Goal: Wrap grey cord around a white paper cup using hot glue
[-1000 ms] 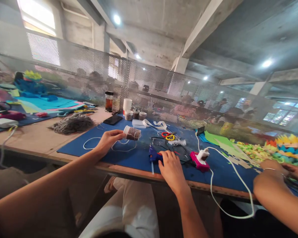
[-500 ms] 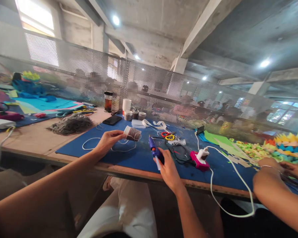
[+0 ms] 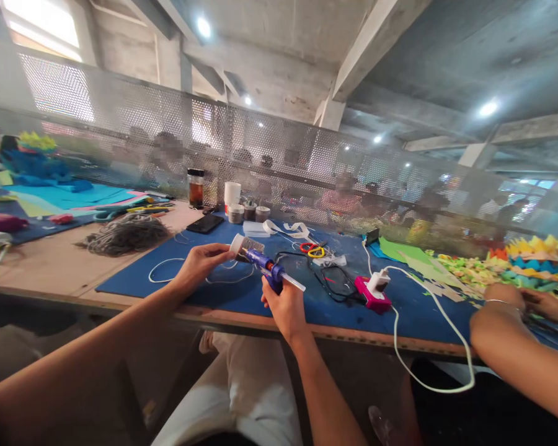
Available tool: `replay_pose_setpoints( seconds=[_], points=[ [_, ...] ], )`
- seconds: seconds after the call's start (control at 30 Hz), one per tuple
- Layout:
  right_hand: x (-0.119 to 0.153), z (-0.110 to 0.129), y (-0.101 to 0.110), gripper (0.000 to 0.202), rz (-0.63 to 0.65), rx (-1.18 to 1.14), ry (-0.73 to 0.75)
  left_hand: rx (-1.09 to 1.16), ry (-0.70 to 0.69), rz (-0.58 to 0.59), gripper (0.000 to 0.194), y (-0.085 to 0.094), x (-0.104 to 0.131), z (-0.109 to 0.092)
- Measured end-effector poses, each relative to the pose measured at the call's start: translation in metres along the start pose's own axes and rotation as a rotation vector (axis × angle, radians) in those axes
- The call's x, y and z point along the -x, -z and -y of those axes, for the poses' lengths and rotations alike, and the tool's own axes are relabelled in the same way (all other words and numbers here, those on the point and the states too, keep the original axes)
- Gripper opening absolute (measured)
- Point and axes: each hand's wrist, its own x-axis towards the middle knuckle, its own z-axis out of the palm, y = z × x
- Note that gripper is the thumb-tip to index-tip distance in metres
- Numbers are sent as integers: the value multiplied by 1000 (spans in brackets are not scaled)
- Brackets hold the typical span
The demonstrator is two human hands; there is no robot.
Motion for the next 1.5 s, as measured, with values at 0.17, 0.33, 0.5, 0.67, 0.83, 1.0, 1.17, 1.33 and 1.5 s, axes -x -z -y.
replay_pose_setpoints(
  seconds=[0.17,0.33,0.5,0.67,0.83,1.0,1.17,1.33,1.5],
  points=[
    [1,-5,-4,35,-54,109,9,0,-3,15,37,-1,1,-3],
    [1,-9,-4,38,-46,251,81,-12,-8,23,35,-1,2,-4],
    [0,-9,-4,38,-28,298,114,-16,-11,13,34,-3,3,-6],
    [-3,-7,-4,40,-6,275,92,-27,-25,10,34,-3,2,-5],
    [-5,-10,-5,41,-15,314,97,-33,-11,13,32,-3,2,-3],
    [-6,-12,-5,41,-9,332,115,-44,-22,14,32,-3,2,-3],
    [-7,-13,-6,41,-23,363,116,-64,-22,15,33,-2,2,-5],
    [-8,-15,-6,41,-34,378,123,-84,-30,-1,34,-2,2,-3],
    [-7,-16,-6,41,-32,381,123,-94,-34,9,33,-2,2,-2]
  ],
)
